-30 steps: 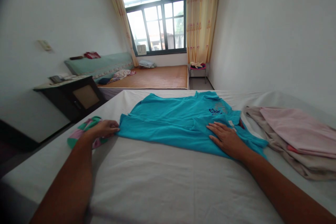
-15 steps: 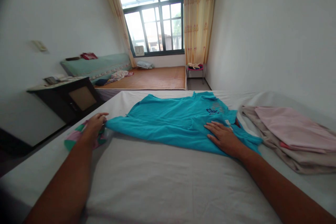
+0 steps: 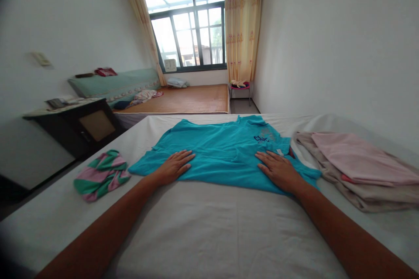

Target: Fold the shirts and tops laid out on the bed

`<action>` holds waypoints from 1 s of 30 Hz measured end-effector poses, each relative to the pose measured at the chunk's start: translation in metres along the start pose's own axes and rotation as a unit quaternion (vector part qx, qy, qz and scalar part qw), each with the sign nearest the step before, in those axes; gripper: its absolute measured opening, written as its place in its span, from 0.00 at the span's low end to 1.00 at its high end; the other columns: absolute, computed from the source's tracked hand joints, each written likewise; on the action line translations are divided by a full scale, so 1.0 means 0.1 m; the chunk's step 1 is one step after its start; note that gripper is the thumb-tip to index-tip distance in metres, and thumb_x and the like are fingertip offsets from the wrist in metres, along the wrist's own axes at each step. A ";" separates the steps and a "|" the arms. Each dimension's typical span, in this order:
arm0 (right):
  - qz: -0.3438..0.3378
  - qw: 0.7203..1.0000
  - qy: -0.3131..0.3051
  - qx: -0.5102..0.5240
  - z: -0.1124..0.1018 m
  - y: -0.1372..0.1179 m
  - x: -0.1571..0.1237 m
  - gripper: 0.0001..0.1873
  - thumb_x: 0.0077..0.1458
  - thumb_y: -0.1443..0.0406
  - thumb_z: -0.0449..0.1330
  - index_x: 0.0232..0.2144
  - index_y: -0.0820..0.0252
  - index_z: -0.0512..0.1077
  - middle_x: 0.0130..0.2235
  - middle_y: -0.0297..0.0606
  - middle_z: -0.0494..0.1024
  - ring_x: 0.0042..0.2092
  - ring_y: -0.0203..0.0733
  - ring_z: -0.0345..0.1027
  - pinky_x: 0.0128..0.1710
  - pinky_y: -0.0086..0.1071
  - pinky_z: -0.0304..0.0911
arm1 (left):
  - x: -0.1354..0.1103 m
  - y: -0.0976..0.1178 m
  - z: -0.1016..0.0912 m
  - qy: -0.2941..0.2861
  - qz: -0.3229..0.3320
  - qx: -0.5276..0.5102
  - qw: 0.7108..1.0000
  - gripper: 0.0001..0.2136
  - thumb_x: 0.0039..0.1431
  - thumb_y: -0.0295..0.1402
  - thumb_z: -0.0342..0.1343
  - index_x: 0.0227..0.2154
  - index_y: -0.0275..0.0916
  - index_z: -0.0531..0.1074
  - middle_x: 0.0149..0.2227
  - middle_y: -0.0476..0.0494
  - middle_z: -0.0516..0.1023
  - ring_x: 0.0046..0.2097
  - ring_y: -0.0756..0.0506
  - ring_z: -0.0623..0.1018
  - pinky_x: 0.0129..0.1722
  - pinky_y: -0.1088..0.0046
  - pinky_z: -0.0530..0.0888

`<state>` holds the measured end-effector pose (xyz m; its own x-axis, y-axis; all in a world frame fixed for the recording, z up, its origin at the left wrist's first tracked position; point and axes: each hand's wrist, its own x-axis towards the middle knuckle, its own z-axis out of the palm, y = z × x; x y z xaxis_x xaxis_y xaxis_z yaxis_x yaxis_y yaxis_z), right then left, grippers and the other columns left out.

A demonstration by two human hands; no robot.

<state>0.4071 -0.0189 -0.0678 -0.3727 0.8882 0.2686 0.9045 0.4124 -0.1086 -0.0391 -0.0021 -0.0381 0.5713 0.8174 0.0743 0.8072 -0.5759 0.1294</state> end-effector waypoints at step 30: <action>0.060 0.998 -0.017 0.015 -0.39 0.53 1.00 0.20 0.60 0.56 0.47 0.43 0.53 0.75 0.43 0.38 0.80 0.44 0.46 0.74 0.46 0.37 0.66 | -0.08 -0.97 0.03 0.075 -0.181 0.088 0.977 0.25 0.66 0.46 0.37 0.61 0.45 0.61 0.64 0.45 0.61 0.64 0.41 0.60 0.62 0.59 0.55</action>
<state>0.4256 0.0835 -0.0092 -0.2694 0.9376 0.2198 0.9365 0.3083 -0.1672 -0.1212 0.0475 -0.0539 0.2265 0.9529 0.2015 0.9728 -0.2317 0.0022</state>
